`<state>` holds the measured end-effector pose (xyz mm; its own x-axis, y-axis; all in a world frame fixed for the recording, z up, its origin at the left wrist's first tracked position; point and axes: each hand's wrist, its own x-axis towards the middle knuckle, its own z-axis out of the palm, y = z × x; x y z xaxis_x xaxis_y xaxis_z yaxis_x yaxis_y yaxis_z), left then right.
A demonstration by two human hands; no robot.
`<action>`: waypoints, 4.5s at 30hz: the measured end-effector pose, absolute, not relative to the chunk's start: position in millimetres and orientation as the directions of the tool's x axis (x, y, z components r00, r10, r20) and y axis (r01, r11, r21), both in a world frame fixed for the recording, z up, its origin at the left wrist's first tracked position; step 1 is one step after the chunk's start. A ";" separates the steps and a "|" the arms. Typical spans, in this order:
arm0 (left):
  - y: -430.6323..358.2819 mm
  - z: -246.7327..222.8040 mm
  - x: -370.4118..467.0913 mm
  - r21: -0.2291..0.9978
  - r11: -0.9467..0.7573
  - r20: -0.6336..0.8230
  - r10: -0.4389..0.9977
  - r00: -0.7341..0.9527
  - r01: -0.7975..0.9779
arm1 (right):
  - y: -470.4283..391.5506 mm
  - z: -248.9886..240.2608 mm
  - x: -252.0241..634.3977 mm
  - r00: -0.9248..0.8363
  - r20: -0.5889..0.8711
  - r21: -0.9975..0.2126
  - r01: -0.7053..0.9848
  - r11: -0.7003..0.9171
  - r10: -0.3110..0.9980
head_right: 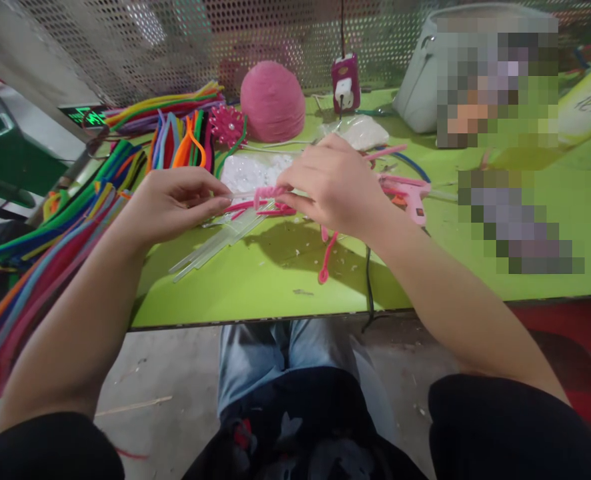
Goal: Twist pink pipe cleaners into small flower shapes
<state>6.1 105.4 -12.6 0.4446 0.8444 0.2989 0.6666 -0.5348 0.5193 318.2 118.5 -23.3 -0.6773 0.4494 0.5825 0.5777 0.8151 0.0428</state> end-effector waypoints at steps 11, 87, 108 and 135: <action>89.2 -15.4 35.0 0.568 -0.565 0.230 0.807 0.543 0.599 | 111.1 -34.2 301.2 -0.755 0.578 0.178 0.487 0.855 0.309; 66.1 -33.5 56.7 0.694 -0.632 0.602 0.772 0.203 0.344 | 102.9 -24.1 284.0 -0.474 0.331 -0.932 -0.026 0.362 0.816; 86.1 -33.0 41.4 0.350 -0.792 0.608 0.599 0.521 0.501 | 94.6 -15.7 296.4 -0.435 0.587 -0.493 0.477 0.728 0.683; 120.9 -27.4 -9.9 0.317 -0.651 0.480 0.737 0.476 0.689 | 122.8 -29.3 319.2 -0.600 0.558 -0.088 0.644 0.760 0.573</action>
